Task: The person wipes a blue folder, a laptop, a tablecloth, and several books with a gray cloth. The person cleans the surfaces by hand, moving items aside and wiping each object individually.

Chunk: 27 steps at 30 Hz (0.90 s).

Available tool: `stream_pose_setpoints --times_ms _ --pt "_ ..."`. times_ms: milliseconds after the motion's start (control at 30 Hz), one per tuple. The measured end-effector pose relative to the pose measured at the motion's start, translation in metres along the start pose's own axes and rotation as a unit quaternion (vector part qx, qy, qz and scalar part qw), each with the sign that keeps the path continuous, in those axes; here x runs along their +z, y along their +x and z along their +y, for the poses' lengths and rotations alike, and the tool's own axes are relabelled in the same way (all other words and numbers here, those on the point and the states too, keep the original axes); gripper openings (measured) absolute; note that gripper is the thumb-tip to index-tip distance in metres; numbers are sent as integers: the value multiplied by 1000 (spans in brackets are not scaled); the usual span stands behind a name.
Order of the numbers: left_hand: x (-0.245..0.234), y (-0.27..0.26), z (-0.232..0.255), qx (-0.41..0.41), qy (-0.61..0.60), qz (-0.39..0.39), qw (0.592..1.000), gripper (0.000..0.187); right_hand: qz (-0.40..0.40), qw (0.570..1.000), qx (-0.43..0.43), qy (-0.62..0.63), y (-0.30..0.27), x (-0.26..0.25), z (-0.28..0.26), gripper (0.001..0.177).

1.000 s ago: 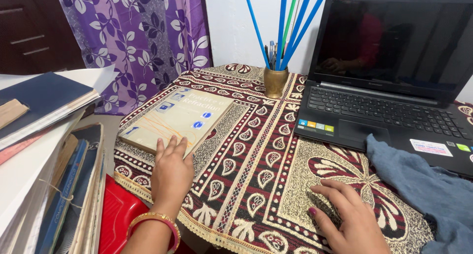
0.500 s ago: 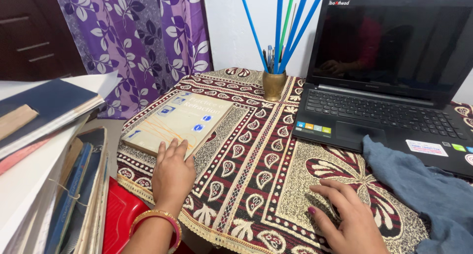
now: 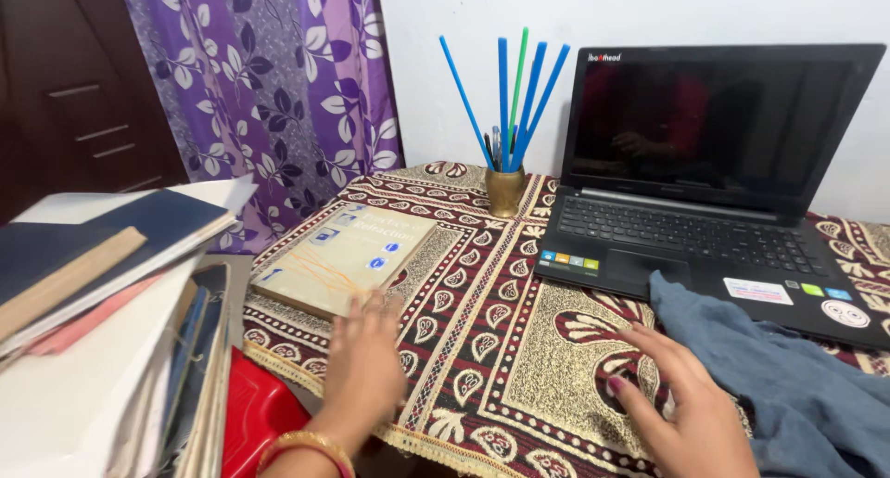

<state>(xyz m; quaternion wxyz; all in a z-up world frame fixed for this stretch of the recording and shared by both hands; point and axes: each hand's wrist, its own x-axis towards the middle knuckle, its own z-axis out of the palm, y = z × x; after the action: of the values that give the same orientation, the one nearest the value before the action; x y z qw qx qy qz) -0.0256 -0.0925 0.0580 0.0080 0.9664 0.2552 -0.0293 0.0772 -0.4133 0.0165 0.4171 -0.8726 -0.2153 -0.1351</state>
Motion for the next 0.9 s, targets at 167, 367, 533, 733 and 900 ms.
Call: stream_pose_setpoints --times_ms 167,367,533,733,900 --pt "-64 -71 25 183 -75 154 968 80 -15 998 -61 13 -7 -16 -5 64" --pt "-144 -89 -41 205 -62 271 939 85 -53 990 -121 48 -15 -7 -41 69" --pt "-199 -91 -145 -34 75 238 968 77 -77 989 -115 59 -23 -10 -87 68" --pt "-190 -93 -203 -194 -11 80 978 97 -73 992 -101 33 -31 -15 -124 63" --pt "-181 -88 -203 -199 -14 48 979 98 -79 986 -140 36 -31 -7 -129 61"
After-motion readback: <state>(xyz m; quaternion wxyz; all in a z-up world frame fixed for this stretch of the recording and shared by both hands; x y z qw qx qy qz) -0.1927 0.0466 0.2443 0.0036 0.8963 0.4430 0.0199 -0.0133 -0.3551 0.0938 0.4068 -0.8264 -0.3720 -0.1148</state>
